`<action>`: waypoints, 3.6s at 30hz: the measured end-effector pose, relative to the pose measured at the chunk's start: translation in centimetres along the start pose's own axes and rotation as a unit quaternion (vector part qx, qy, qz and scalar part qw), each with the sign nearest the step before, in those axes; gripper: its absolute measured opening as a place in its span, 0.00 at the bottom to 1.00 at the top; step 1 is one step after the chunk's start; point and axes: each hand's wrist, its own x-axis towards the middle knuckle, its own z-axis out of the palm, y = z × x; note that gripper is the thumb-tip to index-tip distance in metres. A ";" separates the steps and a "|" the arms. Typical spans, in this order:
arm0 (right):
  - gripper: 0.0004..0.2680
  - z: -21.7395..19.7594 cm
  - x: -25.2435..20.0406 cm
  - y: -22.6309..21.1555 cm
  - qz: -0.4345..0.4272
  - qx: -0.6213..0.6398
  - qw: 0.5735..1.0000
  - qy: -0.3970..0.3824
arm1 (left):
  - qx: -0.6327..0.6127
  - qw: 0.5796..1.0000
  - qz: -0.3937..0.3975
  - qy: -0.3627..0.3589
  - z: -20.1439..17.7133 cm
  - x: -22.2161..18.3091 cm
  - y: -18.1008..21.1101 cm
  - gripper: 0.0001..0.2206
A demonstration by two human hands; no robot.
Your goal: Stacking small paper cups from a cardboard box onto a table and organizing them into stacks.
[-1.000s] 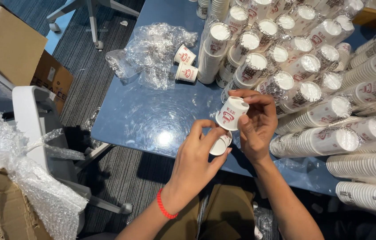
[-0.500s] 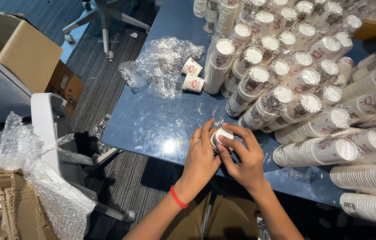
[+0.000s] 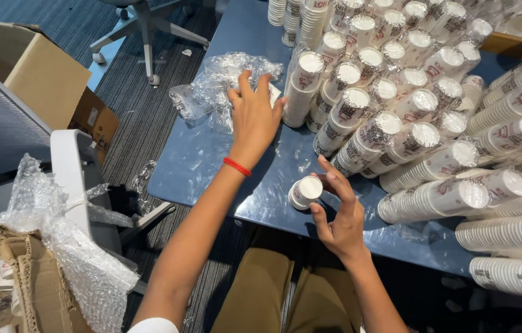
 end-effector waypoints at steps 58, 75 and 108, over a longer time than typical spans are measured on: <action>0.42 3.1 -0.4 -2.3 0.324 0.006 0.945 -0.046 | -0.522 0.804 -0.228 -0.170 -6.5 -13.0 7.3 0.18; 0.35 3.0 0.1 -2.0 0.312 -0.029 0.949 -0.028 | -0.626 0.686 -0.333 -0.162 -4.9 -13.3 7.3 0.31; 0.27 6.9 -7.3 -8.6 0.099 0.077 0.984 0.126 | -0.114 0.924 -0.365 0.007 -27.7 -31.8 5.6 0.21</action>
